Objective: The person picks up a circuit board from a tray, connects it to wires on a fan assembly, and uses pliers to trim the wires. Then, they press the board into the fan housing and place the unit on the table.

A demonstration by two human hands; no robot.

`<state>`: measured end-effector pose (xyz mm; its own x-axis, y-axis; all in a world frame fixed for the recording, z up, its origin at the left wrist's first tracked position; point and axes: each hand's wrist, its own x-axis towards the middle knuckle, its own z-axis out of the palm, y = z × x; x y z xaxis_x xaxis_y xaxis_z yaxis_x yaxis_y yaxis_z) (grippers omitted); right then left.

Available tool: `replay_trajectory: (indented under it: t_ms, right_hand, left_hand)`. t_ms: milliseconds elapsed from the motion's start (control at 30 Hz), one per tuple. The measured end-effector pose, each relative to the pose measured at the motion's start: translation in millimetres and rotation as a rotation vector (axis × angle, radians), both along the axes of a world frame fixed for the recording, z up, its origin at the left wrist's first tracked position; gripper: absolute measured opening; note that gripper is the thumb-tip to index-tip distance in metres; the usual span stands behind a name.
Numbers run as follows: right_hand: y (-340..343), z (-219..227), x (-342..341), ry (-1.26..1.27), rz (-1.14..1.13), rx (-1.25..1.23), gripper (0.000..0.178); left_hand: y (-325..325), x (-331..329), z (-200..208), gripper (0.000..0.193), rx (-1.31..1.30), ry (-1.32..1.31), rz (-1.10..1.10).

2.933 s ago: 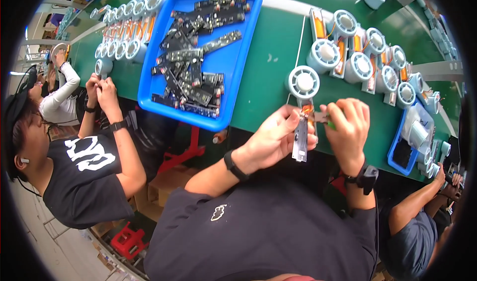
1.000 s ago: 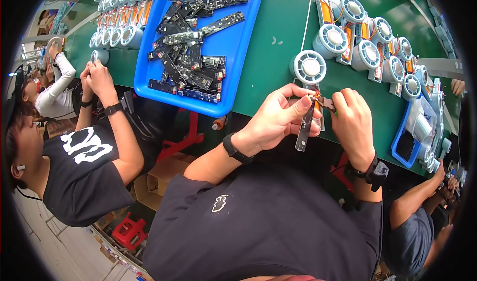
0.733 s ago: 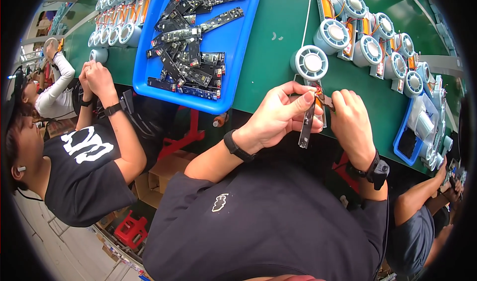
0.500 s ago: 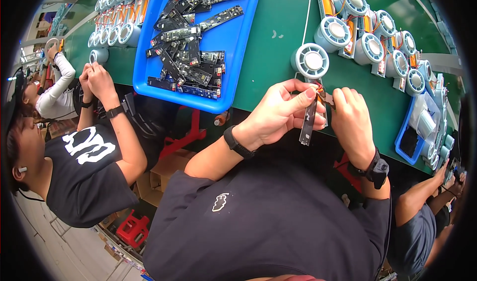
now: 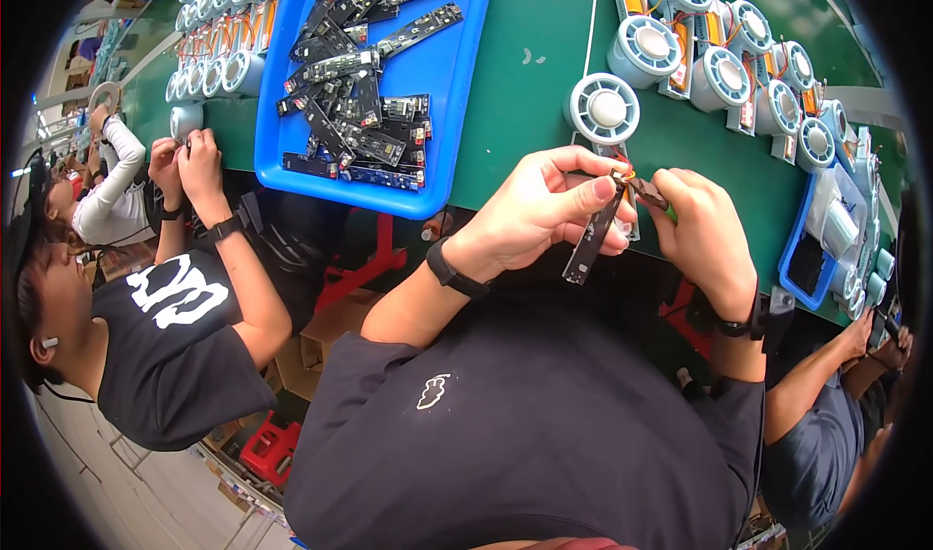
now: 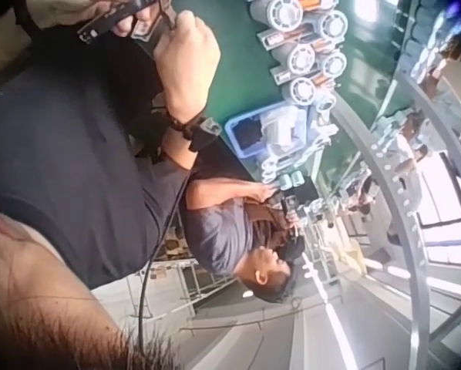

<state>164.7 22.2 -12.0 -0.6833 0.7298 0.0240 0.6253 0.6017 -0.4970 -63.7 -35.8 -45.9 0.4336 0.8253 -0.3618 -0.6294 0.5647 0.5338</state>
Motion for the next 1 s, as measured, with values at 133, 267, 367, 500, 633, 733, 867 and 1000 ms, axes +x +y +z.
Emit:
replay_trajectory:
  t_ms: [133,267,367,500,633,733,867,1000]
  right_hand:
    - [8,7,1,-0.01,0.004,-0.222,0.021]
    - [20,11,5,-0.026,0.031,-0.395,0.024]
    - [22,14,6,-0.115,0.058,-0.415,0.021]
    - [3,8,3,-0.057,-0.029,0.106,0.019]
    - [-5,-8,-2,-0.094,-0.124,0.382,0.025]
    - [-7,-16,-3,-0.042,-0.141,0.472,0.025]
    - [-5,-17,-2,0.008,-0.147,0.453,0.024]
    - [-2,-10,6,0.022,-0.101,0.164,0.023]
  left_hand:
    - [2,2,-3,0.042,0.027,0.008,-0.008]
    - [4,4,-4,0.041,0.028,-0.027,-0.007]
    - [1,6,-5,0.041,0.012,-0.07,-0.009]
    - [-2,9,-4,0.041,-0.041,-0.156,-0.001]
    - [-4,14,-1,0.044,-0.094,-0.198,0.022]
    - [-7,19,0,0.046,-0.12,-0.187,0.056]
    - [-8,21,1,0.048,-0.173,-0.174,0.089]
    - [-8,19,3,0.048,-0.148,-0.165,0.115]
